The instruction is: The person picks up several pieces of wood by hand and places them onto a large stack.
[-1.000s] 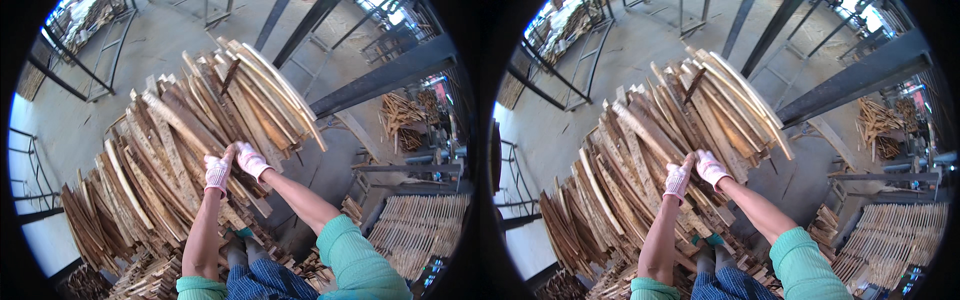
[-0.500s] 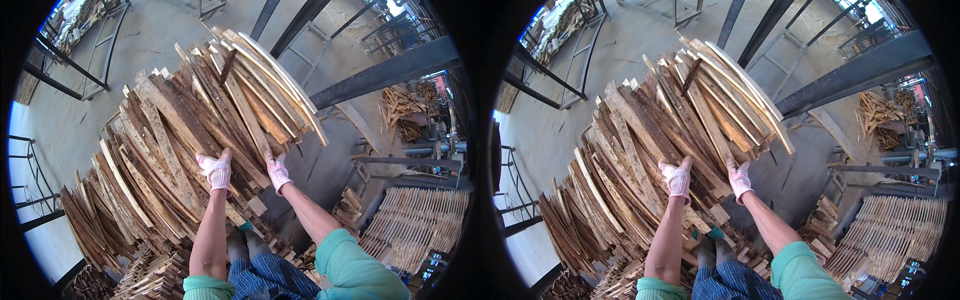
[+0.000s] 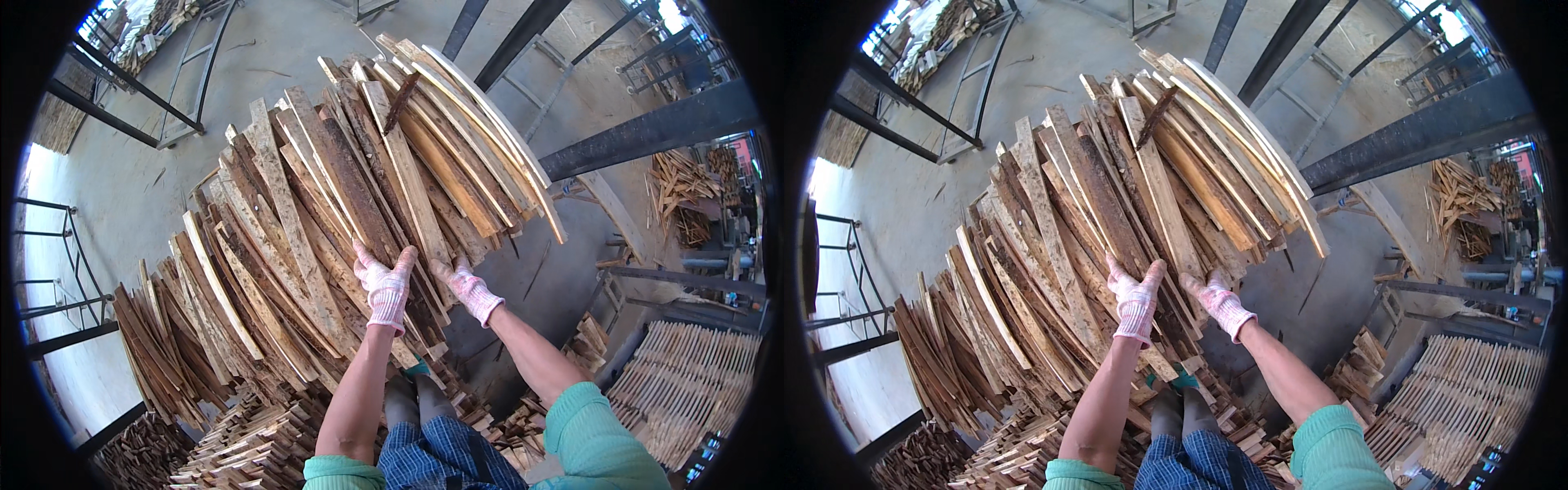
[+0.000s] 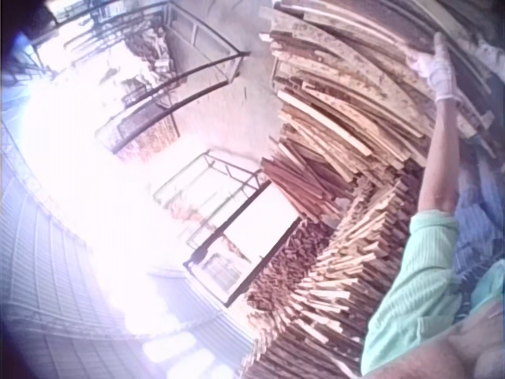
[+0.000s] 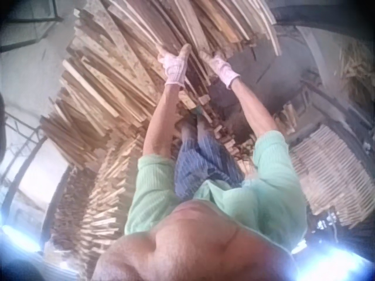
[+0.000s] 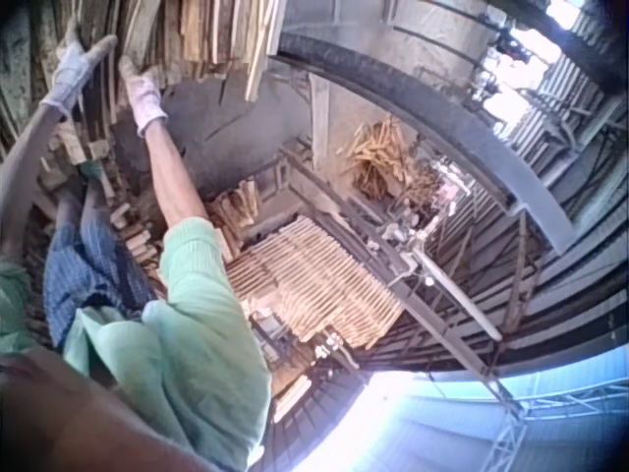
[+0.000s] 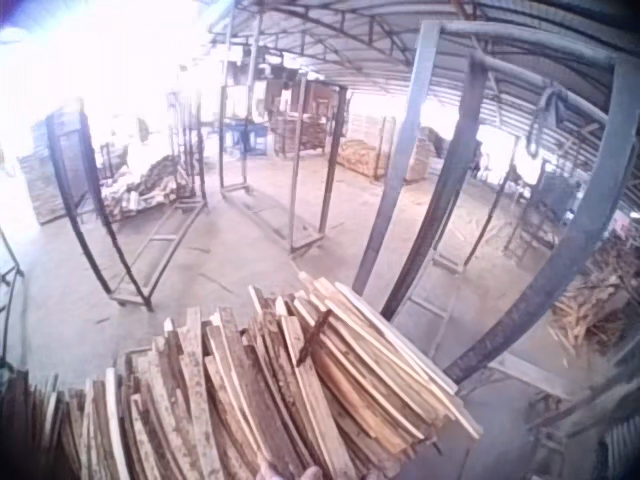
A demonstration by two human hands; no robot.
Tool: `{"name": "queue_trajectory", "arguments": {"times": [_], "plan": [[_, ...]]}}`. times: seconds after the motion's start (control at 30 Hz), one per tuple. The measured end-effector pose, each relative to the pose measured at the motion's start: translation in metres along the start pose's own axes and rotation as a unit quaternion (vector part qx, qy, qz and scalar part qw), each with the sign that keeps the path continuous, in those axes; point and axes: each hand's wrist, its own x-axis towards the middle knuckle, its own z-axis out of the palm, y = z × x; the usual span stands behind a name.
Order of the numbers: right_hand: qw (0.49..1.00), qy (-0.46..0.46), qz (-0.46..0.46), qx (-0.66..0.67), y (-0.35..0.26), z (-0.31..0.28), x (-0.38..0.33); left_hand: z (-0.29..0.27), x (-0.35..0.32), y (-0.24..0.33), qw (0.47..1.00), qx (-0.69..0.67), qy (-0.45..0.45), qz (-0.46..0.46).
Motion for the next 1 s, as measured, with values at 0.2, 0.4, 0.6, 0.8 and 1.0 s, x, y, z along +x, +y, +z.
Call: {"name": "queue_trajectory", "arguments": {"times": [0.2, 0.4, 0.6, 0.8, 1.0], "plan": [[0.990, -0.009, 0.036, -0.135, -0.014, 0.033, -0.032, -0.061, 0.003, -0.010, 0.966, -0.231, -0.116, 0.000], [0.976, -0.207, 0.006, -0.072, -0.007, 0.035, -0.101, -0.155, -0.072, 0.037, 0.953, -0.231, -0.168, -0.096], [0.977, -0.104, -0.001, 0.186, -0.018, 0.047, -0.082, -0.113, -0.121, -0.029, 0.945, -0.260, -0.175, -0.089], [0.994, -0.049, -0.096, -0.016, -0.049, 0.015, -0.118, -0.098, -0.155, -0.003, 0.934, -0.313, -0.168, 0.038], [0.977, -0.127, -0.122, -0.123, -0.134, -0.019, -0.238, -0.084, -0.266, 0.043, 0.960, -0.220, -0.171, 0.010]]}}
